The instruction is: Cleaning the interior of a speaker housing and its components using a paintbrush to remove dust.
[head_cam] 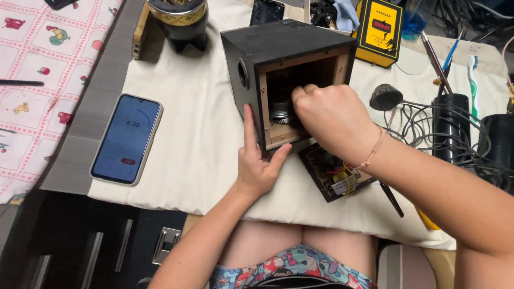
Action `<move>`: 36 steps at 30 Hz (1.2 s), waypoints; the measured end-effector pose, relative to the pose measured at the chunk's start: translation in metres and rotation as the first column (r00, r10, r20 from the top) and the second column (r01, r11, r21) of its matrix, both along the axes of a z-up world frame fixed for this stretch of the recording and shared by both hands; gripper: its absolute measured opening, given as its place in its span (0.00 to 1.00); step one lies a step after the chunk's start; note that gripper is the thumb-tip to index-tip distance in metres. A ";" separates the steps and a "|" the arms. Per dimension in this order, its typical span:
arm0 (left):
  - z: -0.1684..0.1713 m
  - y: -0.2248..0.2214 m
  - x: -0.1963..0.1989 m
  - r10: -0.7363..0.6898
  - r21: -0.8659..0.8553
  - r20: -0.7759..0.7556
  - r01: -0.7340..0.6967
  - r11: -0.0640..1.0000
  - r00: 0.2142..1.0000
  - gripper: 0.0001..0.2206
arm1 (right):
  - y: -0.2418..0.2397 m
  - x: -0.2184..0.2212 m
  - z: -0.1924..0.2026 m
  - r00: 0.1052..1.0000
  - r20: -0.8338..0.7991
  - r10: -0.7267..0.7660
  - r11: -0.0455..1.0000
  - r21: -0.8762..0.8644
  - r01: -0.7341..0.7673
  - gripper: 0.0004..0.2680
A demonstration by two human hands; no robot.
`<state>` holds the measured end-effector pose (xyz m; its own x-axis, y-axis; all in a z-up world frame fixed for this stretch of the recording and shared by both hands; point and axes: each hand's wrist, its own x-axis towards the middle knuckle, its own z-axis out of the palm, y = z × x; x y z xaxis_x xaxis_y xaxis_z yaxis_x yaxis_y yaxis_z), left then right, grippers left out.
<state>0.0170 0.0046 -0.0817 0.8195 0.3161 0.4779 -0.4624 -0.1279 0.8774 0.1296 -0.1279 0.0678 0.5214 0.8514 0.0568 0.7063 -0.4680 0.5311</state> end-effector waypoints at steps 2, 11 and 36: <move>0.000 0.000 0.000 -0.002 -0.004 0.006 0.002 1.000 1.000 0.44 | 0.008 -0.007 -0.005 0.998 0.064 0.013 1.000 0.004 -0.014 0.03; 0.023 0.007 0.003 -0.022 -0.001 0.043 0.023 1.000 0.999 0.44 | 0.020 0.003 -0.029 0.915 0.381 -0.131 0.977 0.208 0.053 0.05; 0.013 0.037 0.019 -0.162 -0.064 0.058 0.166 0.984 0.985 0.41 | 0.052 -0.016 -0.023 0.954 0.154 -0.256 0.809 0.574 0.124 0.03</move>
<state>0.0363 0.0421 -0.0687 0.8375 0.2126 0.5034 -0.5175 0.0127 0.8556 0.1131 -0.0758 0.0444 0.5882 0.5257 0.6145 0.4719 -0.8402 0.2671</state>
